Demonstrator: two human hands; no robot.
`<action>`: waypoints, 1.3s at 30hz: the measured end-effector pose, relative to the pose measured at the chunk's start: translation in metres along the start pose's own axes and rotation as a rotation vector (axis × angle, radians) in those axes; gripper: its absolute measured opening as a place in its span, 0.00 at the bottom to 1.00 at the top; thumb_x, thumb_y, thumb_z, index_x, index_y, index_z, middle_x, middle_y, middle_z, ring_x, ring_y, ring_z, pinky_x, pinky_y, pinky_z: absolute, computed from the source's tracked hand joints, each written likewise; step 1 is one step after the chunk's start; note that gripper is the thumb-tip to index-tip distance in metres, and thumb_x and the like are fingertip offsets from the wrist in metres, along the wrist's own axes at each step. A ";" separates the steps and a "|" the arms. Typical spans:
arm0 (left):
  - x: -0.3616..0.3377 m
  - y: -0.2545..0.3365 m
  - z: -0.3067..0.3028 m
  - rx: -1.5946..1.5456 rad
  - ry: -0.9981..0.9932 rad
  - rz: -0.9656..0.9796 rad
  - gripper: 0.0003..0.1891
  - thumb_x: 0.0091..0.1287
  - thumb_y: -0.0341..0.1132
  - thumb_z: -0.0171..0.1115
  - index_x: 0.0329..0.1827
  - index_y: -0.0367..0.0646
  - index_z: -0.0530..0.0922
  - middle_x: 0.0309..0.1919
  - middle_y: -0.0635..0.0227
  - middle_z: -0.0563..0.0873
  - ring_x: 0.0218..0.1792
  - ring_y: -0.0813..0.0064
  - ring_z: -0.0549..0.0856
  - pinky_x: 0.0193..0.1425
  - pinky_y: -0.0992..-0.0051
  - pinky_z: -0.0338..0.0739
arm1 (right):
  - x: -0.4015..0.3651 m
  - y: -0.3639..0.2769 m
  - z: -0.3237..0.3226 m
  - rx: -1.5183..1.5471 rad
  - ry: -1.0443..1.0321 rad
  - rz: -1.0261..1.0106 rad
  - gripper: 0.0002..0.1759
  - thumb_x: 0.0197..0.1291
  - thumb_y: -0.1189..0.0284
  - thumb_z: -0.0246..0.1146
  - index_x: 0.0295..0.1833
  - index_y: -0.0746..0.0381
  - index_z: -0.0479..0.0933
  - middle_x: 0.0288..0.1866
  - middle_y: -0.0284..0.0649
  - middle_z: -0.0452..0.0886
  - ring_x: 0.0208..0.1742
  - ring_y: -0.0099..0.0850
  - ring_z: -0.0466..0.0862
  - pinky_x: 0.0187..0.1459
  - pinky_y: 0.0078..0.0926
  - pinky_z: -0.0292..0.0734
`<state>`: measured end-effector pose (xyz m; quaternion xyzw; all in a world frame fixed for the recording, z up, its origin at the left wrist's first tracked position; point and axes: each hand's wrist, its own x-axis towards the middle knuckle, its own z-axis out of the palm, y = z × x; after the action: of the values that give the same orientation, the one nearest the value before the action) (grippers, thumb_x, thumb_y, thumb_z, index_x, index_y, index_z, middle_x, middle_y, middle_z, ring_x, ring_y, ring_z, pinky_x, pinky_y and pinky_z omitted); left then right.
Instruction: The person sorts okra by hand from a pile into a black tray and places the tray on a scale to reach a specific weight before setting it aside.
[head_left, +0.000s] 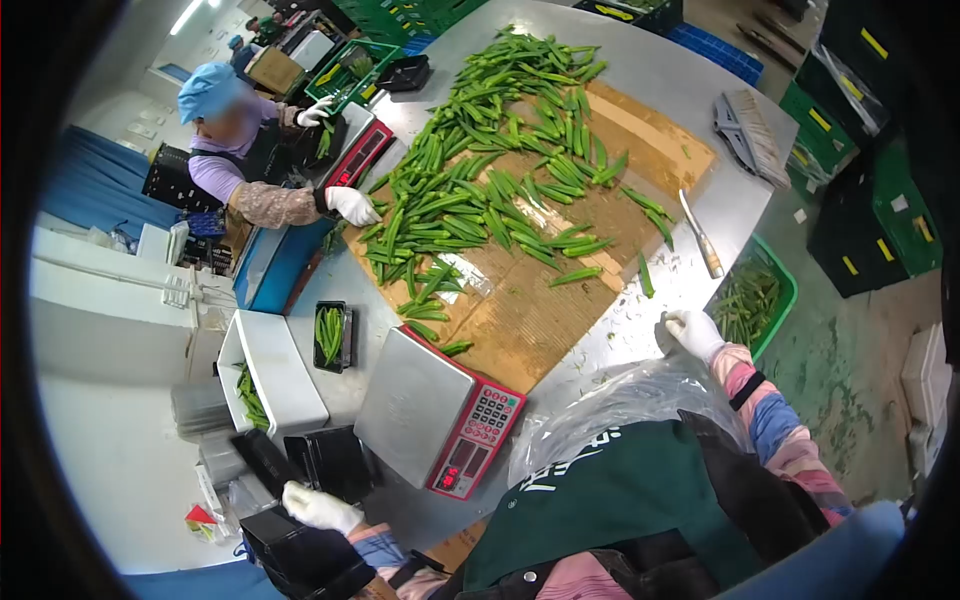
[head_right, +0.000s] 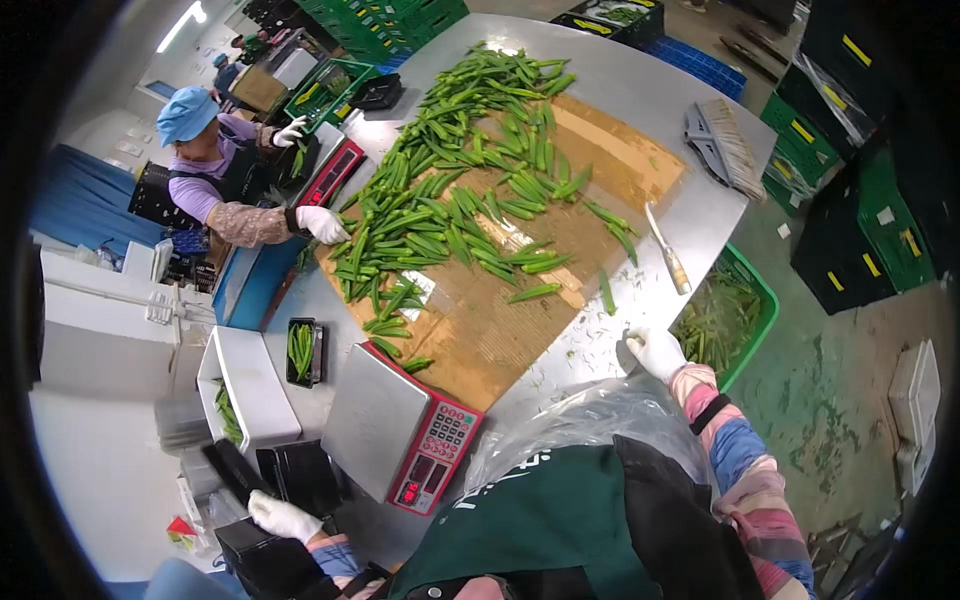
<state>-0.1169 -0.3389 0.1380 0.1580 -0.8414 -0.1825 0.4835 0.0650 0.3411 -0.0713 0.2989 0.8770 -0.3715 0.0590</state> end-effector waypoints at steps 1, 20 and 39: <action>-0.022 0.038 0.001 -0.027 -0.128 0.019 0.14 0.77 0.36 0.61 0.46 0.29 0.83 0.40 0.51 0.87 0.40 0.60 0.82 0.51 0.65 0.78 | 0.002 -0.002 0.000 0.001 -0.014 0.002 0.17 0.66 0.62 0.65 0.54 0.60 0.86 0.44 0.51 0.89 0.47 0.46 0.89 0.53 0.39 0.83; -0.186 0.240 0.056 -0.289 -0.859 0.269 0.16 0.65 0.30 0.70 0.56 0.39 0.84 0.49 0.60 0.85 0.54 0.59 0.81 0.64 0.62 0.73 | 0.085 -0.084 0.027 -0.039 -0.019 -0.046 0.08 0.60 0.70 0.62 0.44 0.58 0.80 0.37 0.50 0.87 0.41 0.51 0.88 0.47 0.49 0.81; -0.002 0.442 0.299 -0.175 -0.918 0.739 0.24 0.67 0.42 0.70 0.61 0.35 0.81 0.52 0.49 0.86 0.55 0.51 0.84 0.63 0.60 0.77 | 0.526 -0.069 -0.246 0.376 0.332 -0.190 0.29 0.65 0.66 0.68 0.67 0.71 0.76 0.59 0.53 0.86 0.57 0.39 0.87 0.60 0.35 0.81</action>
<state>-0.4163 0.0981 0.2005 -0.2807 -0.9455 -0.1204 0.1128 -0.3732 0.7253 -0.0238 0.2776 0.8145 -0.4775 -0.1773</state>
